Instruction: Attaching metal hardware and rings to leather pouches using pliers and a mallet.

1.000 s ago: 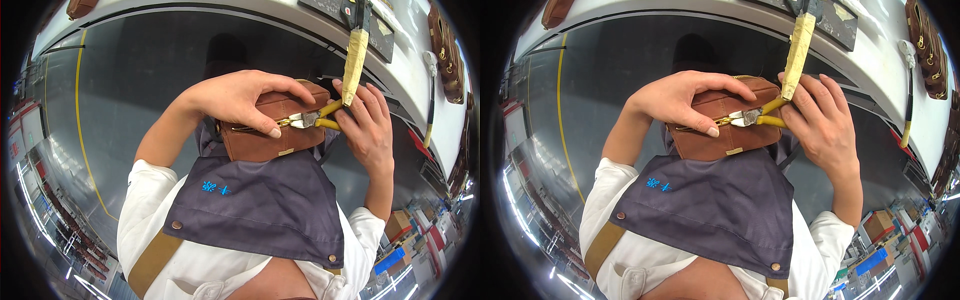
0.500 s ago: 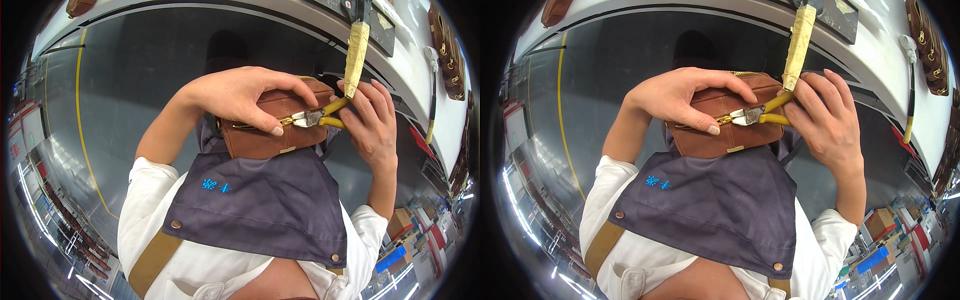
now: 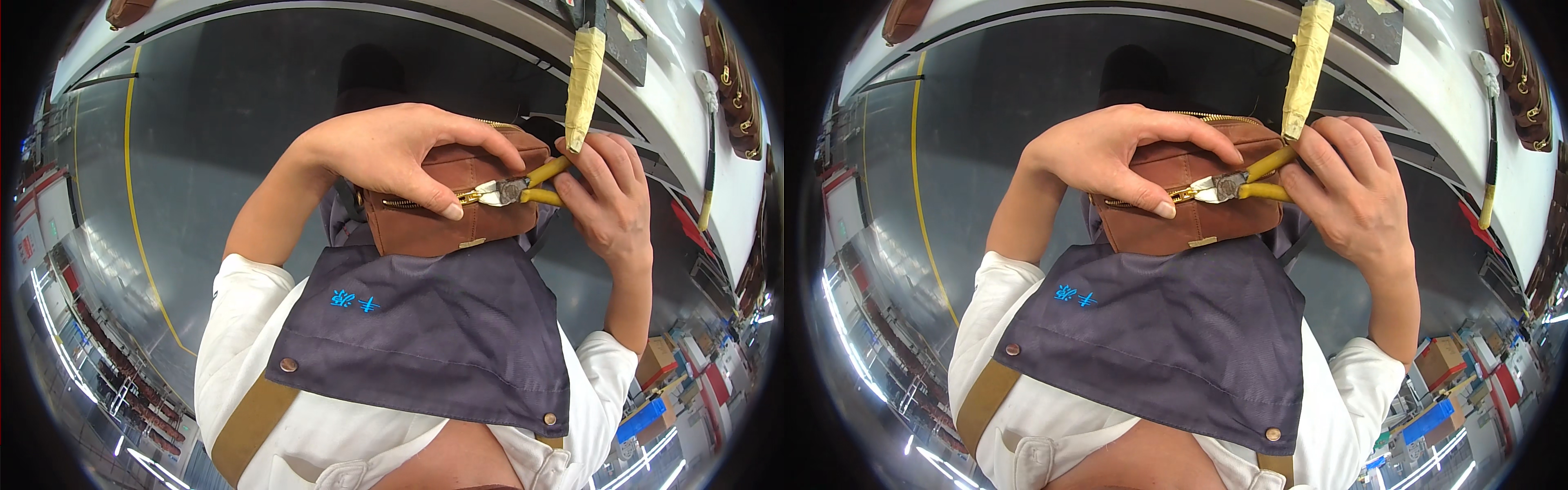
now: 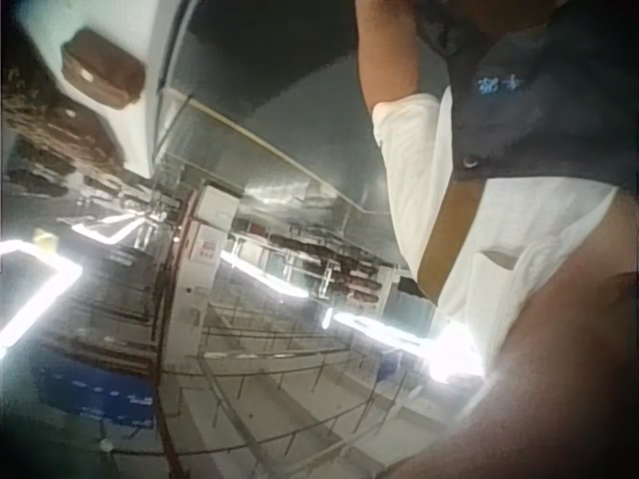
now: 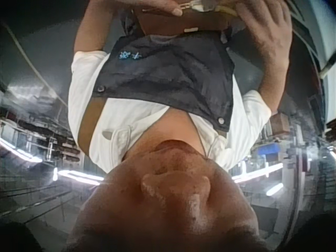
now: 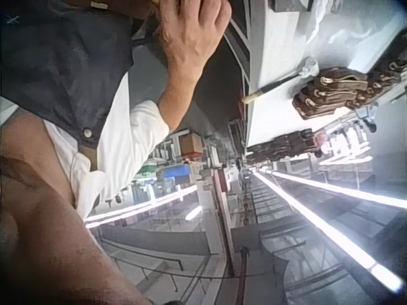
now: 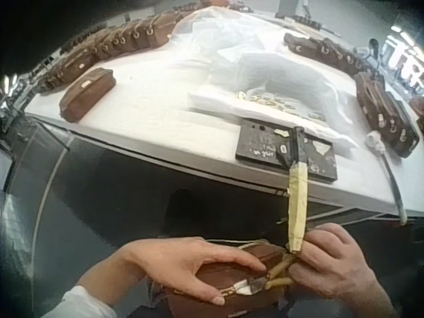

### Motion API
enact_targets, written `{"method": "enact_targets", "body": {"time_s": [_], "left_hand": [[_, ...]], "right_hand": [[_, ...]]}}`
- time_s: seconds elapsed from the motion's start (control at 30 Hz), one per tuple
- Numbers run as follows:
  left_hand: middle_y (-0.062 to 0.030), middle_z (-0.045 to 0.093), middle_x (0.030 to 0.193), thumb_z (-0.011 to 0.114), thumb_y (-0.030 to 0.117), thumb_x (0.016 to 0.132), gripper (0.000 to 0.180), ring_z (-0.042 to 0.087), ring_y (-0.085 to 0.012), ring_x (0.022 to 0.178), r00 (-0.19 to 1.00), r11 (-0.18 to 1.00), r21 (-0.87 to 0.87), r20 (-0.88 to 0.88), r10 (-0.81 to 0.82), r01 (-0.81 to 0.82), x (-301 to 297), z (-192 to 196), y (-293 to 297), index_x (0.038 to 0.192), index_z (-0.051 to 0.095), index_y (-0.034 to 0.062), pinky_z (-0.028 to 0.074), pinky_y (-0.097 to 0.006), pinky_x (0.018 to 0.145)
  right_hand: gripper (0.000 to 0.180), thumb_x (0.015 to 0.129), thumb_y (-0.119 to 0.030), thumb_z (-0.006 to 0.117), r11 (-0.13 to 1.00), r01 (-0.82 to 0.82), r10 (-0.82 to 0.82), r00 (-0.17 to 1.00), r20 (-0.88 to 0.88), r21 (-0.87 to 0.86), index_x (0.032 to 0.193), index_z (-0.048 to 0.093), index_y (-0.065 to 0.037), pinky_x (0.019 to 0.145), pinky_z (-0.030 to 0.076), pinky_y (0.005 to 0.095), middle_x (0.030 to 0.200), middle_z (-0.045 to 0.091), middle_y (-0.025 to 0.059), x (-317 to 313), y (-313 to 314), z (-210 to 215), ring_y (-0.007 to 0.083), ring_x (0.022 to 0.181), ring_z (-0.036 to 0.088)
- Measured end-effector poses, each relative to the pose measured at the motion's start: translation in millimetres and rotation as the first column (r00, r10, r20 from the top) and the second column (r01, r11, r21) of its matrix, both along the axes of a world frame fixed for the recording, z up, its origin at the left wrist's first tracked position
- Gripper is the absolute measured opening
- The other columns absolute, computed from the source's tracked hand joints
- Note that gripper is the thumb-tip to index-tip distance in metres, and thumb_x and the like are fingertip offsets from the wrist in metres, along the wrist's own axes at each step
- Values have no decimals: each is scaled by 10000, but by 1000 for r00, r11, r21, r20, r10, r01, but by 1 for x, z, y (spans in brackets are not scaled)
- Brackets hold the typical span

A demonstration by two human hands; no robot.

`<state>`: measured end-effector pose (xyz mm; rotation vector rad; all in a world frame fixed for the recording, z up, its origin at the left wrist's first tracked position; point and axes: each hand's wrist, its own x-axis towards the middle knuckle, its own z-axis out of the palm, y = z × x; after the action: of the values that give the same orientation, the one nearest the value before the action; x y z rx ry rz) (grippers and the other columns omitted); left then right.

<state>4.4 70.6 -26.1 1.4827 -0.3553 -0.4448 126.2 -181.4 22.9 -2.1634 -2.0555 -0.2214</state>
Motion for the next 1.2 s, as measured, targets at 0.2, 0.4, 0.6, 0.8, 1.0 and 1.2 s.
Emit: {"method": "enact_targets", "body": {"time_s": [0.2,0.4,0.6,0.8,1.0,1.2], "left_hand": [[-103,647,1260,827,154,716,627,617,-223,1155,1000,1000,-10,7,-5,5,0,0,0,1294,615,32,471,-324,1021],[-111,642,1272,823,136,713,631,612,-226,1164,1000,999,-23,-4,-22,22,3,-1,-1,1298,612,29,466,-325,1025],[-101,638,1268,828,138,718,623,597,-205,1170,997,999,-39,-72,-13,10,3,0,0,1291,611,28,449,-318,1034],[-102,611,1277,818,142,740,605,561,-203,1201,993,1000,-10,-116,-8,6,-6,-3,8,1287,599,8,423,-329,1057],[-66,614,1224,650,59,865,440,563,-129,1112,964,995,-71,-263,46,-67,-4,-6,8,1296,582,-2,455,-275,981],[-66,614,1260,527,57,980,339,561,-122,1143,937,990,-20,-325,127,-141,-9,-3,17,1307,576,-16,444,-278,1002]], "right_hand": [[181,652,-210,648,999,-25,25,1000,-16,-28,777,589,-93,830,499,386,1040,585,33,2,-1,-1,230,982,569],[184,651,-208,646,999,-20,20,1000,-11,-32,783,594,-91,820,499,383,1046,588,27,2,-4,-3,229,976,567],[169,676,-191,668,997,30,-32,999,25,77,821,628,-115,895,507,395,1133,620,32,-1,-13,-15,219,1039,577],[197,702,-7,746,793,416,-527,835,157,445,891,732,-65,875,478,387,1107,661,50,28,-45,-19,253,1002,606],[337,863,-149,634,343,877,-798,461,-389,336,1193,687,-112,1044,359,411,1276,608,109,108,-81,-49,312,1194,510],[280,818,-47,694,490,529,-548,805,-226,693,1097,696,-56,893,487,384,1066,698,94,56,-35,-41,303,978,633]]}}
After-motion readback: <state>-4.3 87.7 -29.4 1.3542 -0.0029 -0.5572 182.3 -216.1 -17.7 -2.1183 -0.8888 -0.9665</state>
